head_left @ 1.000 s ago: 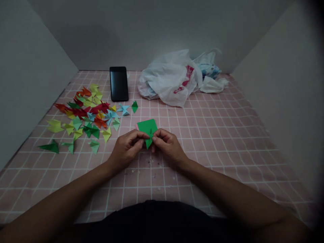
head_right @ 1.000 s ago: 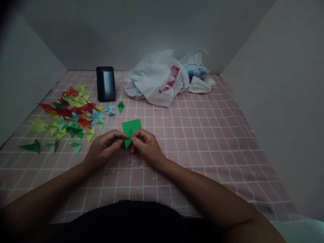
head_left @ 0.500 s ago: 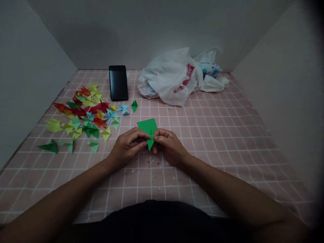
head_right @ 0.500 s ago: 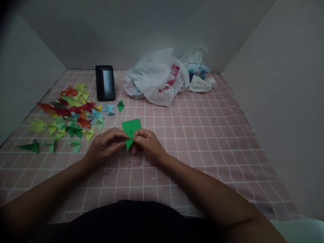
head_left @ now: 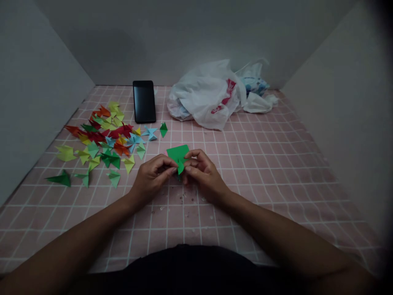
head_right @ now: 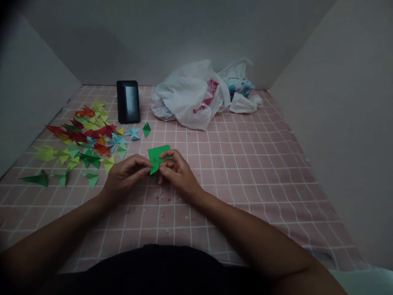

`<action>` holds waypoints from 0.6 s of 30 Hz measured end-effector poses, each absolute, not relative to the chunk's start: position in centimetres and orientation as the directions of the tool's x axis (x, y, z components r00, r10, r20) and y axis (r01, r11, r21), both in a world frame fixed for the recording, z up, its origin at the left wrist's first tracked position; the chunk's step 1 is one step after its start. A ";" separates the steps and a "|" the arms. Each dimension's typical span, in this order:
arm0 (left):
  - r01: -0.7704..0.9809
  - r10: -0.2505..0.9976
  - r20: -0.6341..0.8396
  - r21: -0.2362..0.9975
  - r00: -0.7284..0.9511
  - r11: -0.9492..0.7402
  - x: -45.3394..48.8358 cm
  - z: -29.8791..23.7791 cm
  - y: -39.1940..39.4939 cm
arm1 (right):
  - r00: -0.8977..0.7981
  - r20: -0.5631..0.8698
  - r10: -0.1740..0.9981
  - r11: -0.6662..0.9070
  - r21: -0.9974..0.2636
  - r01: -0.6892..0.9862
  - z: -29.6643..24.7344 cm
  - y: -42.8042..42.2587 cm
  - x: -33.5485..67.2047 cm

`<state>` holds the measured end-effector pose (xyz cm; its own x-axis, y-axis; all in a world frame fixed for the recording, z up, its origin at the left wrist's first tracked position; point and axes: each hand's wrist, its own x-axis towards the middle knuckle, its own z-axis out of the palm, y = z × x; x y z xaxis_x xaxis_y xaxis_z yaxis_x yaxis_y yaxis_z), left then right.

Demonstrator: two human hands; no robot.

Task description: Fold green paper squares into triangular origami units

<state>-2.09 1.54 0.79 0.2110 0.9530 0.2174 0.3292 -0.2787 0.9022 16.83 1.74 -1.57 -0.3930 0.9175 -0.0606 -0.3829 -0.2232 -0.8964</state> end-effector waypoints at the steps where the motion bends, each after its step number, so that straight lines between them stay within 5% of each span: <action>1: 0.325 0.955 0.220 0.904 0.200 -0.277 -2.1 0.8 1.5 | -0.393 -0.021 0.919 -0.177 -0.914 -0.366 -1.5 1.7 16.8; 18: 0.360 0.907 0.337 0.837 0.253 -0.412 -2.1 0.8 1.3 | -0.330 0.289 0.899 0.325 -0.944 0.057 -1.3 1.8 17.7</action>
